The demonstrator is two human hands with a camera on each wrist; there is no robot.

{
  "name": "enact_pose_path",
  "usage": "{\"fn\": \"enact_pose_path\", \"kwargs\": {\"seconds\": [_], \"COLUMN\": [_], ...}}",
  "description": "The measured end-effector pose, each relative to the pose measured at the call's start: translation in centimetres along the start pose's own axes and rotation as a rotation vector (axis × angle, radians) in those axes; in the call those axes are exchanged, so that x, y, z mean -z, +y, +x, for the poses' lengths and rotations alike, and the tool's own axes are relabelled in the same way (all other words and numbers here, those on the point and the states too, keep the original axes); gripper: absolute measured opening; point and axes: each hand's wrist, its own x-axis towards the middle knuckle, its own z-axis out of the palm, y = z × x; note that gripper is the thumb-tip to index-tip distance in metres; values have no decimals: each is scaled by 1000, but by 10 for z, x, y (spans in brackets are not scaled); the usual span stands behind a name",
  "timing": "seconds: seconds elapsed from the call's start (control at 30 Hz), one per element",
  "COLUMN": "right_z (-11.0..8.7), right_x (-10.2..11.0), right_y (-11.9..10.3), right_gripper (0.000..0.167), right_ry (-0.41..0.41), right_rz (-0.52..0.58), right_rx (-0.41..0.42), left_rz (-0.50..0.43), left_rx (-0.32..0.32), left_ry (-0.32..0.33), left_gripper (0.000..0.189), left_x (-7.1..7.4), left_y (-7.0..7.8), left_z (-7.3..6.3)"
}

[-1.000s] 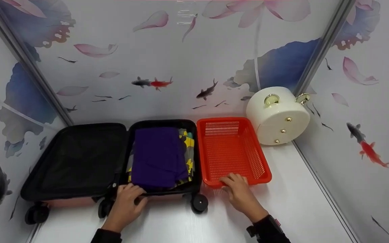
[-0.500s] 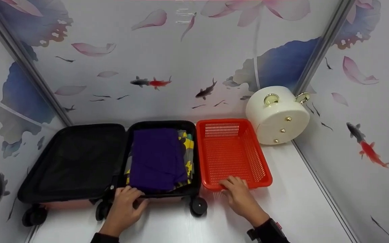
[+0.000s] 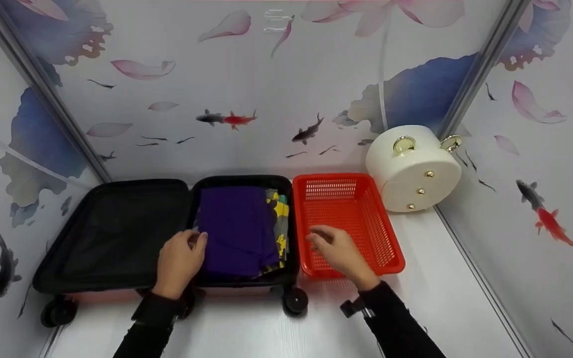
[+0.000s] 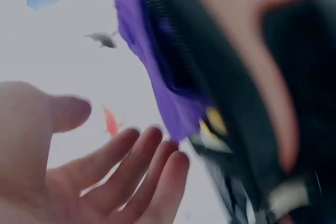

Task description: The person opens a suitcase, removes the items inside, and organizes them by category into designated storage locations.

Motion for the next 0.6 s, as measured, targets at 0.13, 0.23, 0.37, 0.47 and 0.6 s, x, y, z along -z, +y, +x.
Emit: {"fn": "enact_pose_path", "kwargs": {"seconds": [0.13,0.23,0.37,0.47,0.6], "right_z": [35,57,74,81,87], "right_x": [-25,-44,-65,-76,-86], "right_y": [-21,-26,-21,-18,-17], "right_gripper": [53,61,67,67,65], "right_ry": [-103,-153,-187,-190,-178], "right_rz": [242,229,102,-13,-67], "right_rx": [-109,-137,-151,-161,-183], "left_rz": [-47,-8,90,123,112], "left_rx": [88,150,176,162,183], "left_ry": [-66,-161,-231,-220,-255], "left_gripper": [54,64,65,57,48], "left_x": [-9,-16,-26,-30,-31], "left_y": [5,4,0,-2,-3], "left_z": [31,47,55,55,55]}}
